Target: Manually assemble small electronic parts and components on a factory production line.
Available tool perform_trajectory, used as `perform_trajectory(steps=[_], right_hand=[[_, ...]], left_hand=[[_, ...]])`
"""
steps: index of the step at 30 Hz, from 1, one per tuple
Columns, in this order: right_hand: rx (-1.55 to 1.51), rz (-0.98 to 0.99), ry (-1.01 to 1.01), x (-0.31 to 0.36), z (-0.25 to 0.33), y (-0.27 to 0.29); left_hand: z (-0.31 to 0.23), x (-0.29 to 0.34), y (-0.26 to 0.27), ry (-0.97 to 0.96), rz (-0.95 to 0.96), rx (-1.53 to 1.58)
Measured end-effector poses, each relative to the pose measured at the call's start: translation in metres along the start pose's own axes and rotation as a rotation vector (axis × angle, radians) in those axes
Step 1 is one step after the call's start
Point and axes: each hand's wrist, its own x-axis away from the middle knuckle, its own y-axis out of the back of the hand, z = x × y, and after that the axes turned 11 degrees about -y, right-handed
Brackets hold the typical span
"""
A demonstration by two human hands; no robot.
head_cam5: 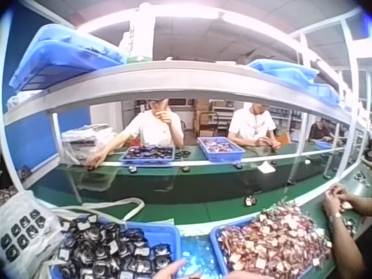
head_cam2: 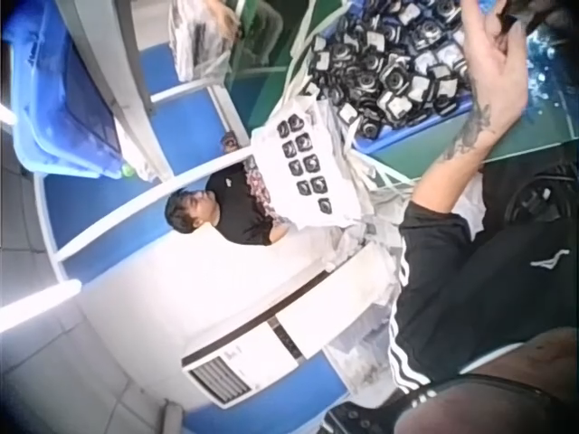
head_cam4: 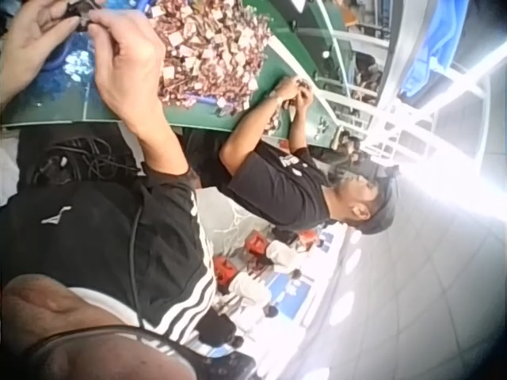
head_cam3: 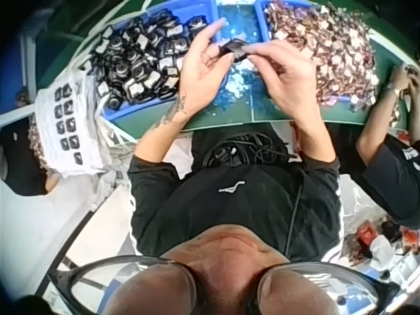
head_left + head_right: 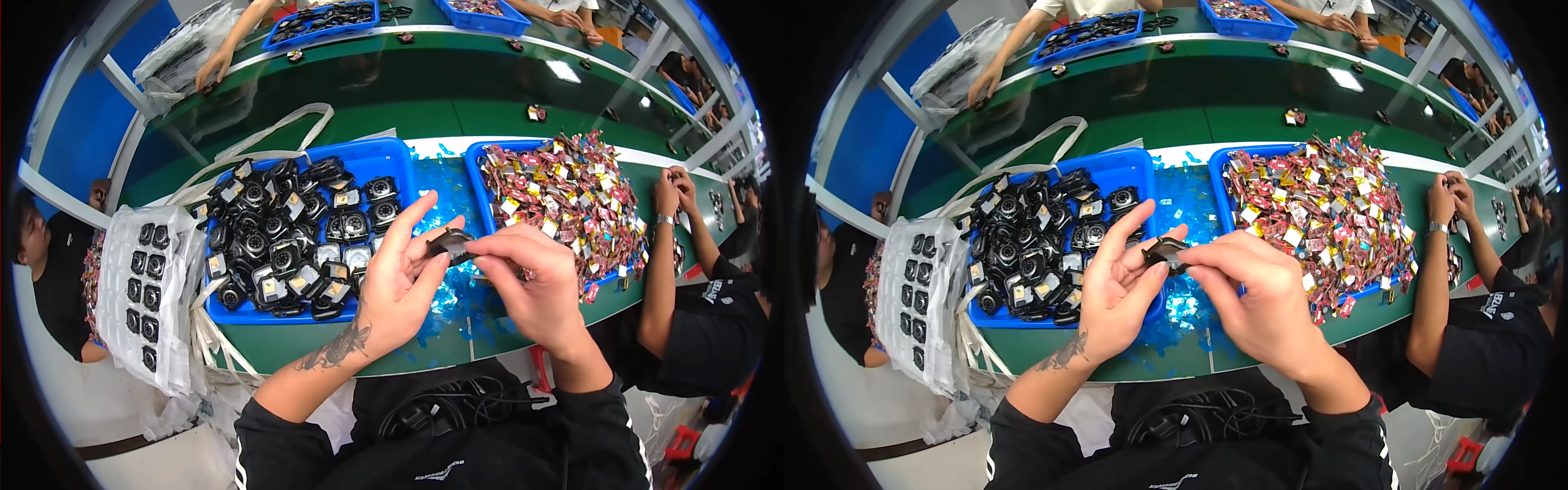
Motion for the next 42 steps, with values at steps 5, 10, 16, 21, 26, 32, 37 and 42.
perform_trajectory(steps=[5,10,16,21,26,32,37,42], right_hand=[[0.028,-0.052,-0.085,-0.002,0.012,-0.010],[-0.034,-0.024,-0.111,-0.002,0.014,0.000],[0.006,-0.009,0.016,-0.005,0.020,0.000],[-0.006,-0.021,0.079,-0.006,0.013,-0.003],[-0.015,-0.003,0.034,-0.006,0.014,-0.002],[0.057,0.011,0.022,-0.006,0.014,0.000],[0.013,-0.026,-0.034,-0.005,0.019,0.002],[0.117,-0.039,0.059,-0.008,0.016,0.006]], left_hand=[[0.001,0.001,0.009,0.090,0.011,0.009],[-0.003,0.003,0.010,-0.024,0.031,0.023],[-0.002,0.004,0.008,-0.050,0.093,-0.038],[-0.002,0.004,0.009,-0.069,0.124,-0.092],[-0.003,0.004,0.009,-0.108,0.156,-0.212],[0.000,0.005,0.010,-0.079,0.155,-0.206],[-0.003,0.007,0.012,-0.096,0.194,-0.317],[-0.001,0.008,0.011,-0.138,0.170,-0.239]])
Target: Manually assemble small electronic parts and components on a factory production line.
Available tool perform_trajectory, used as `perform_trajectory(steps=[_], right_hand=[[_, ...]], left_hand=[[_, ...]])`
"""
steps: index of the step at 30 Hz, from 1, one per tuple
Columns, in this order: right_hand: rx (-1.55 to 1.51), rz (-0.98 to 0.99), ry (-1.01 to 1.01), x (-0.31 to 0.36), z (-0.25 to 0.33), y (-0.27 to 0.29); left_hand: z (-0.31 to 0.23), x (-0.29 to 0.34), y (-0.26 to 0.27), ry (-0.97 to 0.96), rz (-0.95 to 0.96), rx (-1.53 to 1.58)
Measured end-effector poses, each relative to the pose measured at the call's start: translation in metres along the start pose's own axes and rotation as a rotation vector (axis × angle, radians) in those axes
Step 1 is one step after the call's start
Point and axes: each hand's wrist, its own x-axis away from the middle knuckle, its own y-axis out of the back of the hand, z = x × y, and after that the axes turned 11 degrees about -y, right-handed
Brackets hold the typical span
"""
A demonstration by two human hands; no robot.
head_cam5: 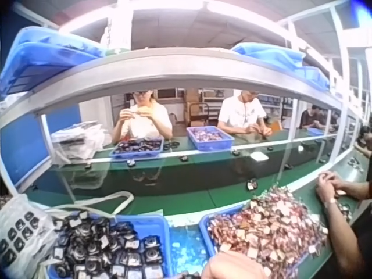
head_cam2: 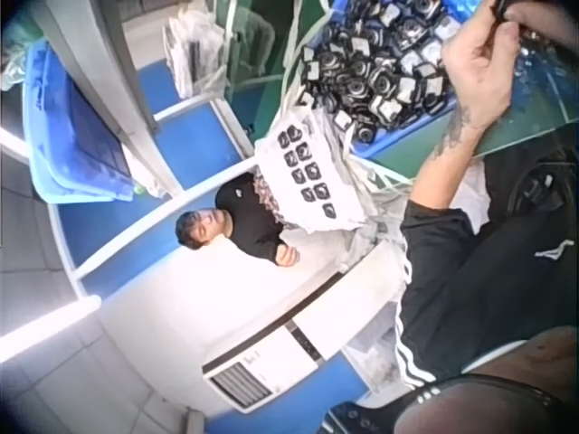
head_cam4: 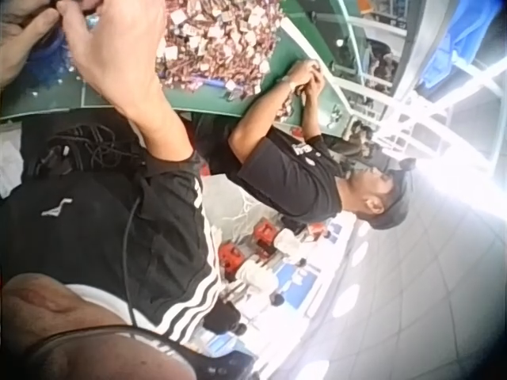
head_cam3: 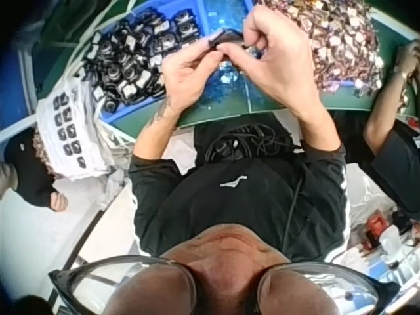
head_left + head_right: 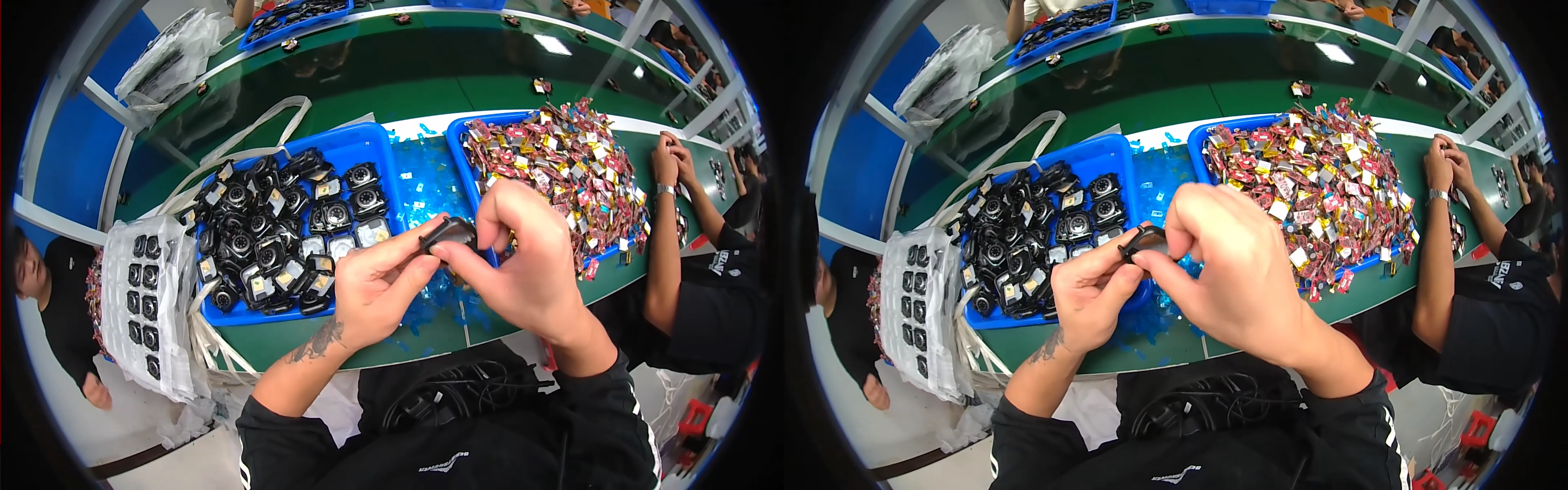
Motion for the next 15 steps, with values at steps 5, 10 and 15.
perform_trajectory(steps=[5,10,15], right_hand=[[-0.362,0.013,-0.094,-0.004,-0.020,-0.004],[-0.635,0.201,-0.394,0.022,-0.020,0.000],[-0.673,0.178,-0.425,0.021,-0.022,-0.005]], left_hand=[[-0.001,-0.008,-0.009,0.084,-0.130,0.294],[0.003,-0.011,-0.007,0.020,-0.240,0.295],[-0.002,-0.013,0.002,-0.171,0.020,-0.223]])
